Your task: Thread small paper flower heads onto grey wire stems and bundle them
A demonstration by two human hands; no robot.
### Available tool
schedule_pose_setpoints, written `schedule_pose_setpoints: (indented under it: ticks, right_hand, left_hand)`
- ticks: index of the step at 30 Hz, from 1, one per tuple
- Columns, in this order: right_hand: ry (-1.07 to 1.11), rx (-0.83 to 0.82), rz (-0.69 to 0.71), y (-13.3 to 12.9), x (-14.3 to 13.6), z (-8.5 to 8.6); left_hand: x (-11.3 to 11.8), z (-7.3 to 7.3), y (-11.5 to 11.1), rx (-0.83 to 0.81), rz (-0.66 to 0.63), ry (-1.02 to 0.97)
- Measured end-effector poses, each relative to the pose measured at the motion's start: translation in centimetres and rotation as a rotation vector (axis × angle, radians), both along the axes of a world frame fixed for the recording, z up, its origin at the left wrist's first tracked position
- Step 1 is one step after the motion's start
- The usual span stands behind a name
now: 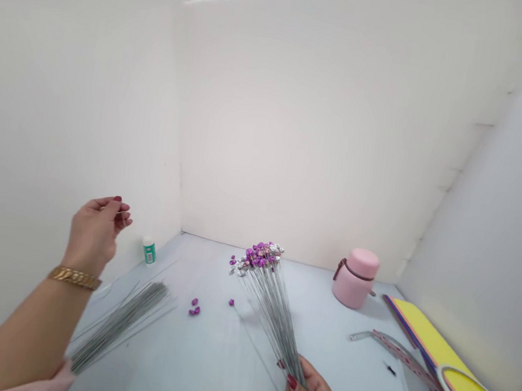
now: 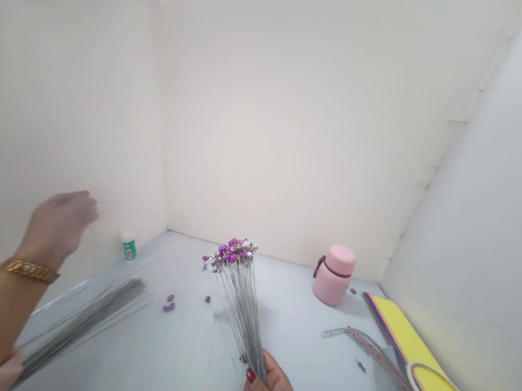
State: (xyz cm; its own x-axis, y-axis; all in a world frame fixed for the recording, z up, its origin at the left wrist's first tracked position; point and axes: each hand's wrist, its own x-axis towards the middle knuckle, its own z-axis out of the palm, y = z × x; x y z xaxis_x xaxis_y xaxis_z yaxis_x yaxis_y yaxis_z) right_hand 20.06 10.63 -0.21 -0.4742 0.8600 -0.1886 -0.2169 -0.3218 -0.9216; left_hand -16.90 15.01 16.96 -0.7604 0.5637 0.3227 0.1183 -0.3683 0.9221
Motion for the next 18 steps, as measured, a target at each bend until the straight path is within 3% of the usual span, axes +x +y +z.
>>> schedule_pose_setpoints:
  ticks: [2,4,8,12,15,18]
  right_hand:
    - [-0.009,-0.016,-0.028,0.1,-0.1,0.0]
    - [-0.008,-0.014,-0.041,0.1,-0.2,0.0]
    - [-0.003,0.024,-0.010,0.1,-0.3,-0.1]
    - [-0.020,0.049,0.003,0.0,-0.3,-0.1]
    - [-0.030,0.052,-0.008,0.0,-0.3,-0.1]
    - [-0.020,0.053,0.004,0.0,-0.4,-0.1]
  left_hand:
    - [-0.9,0.0,-1.0,-0.119,-0.033,0.105]
    - [-0.8,-1.2,-1.5,-0.279,-0.134,0.228]
    - [0.9,-7.0,-1.2,-0.579,-0.332,0.427]
    - [2.5,-12.5,-0.7,-0.749,-0.460,0.526]
    - [3.4,-13.6,-0.8,-0.762,-0.494,0.566]
    - [5.4,-12.7,-1.4,-0.718,-0.550,0.531]
